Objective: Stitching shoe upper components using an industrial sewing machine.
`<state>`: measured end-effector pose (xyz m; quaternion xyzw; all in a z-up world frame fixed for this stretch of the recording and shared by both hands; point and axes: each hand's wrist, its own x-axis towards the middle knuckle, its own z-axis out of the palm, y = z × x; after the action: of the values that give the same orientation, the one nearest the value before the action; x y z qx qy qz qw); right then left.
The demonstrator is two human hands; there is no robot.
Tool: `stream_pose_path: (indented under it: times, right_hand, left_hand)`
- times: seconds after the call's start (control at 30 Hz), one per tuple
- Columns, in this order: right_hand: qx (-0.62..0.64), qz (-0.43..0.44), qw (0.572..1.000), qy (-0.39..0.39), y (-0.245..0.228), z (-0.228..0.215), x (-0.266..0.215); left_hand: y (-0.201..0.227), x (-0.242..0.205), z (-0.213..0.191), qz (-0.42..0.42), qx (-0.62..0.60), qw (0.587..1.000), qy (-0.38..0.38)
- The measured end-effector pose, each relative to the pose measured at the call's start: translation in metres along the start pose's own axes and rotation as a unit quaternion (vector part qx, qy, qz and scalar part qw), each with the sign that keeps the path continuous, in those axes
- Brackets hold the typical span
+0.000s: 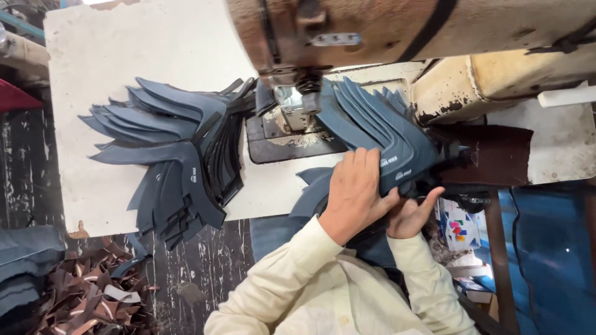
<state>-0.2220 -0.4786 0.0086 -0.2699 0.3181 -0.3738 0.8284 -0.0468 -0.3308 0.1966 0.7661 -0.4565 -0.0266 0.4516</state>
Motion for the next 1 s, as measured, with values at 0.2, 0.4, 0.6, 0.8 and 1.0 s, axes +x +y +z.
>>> stream_pose_path:
  times: [0.2, 0.4, 0.6, 0.8, 1.0]
  right_hand:
    - [-0.049, -0.111, 0.992, 0.041, -0.005, 0.047, -0.014]
    - [-0.041, -0.105, 0.993, -0.021, -0.001, 0.03, -0.001]
    - [-0.034, -0.078, 0.994, -0.061, 0.005, 0.032, -0.002]
    - [-0.101, 0.014, 0.994, -0.035, 0.011, 0.011, 0.009]
    - [-0.038, -0.035, 0.995, -0.085, 0.021, -0.007, 0.029]
  left_hand:
    - [-0.031, -0.03, -0.016, -0.003, -0.094, 0.995, 0.016]
    - [-0.033, -0.03, -0.045, 0.022, -0.19, 0.98, 0.055]
    - [-0.041, -0.026, -0.04, 0.022, -0.027, 0.999, -0.04]
    - [-0.045, -0.029, -0.029, 0.076, -0.012, 0.997, 0.001]
    - [-0.04, -0.029, -0.044, 0.109, -0.071, 0.988, -0.082]
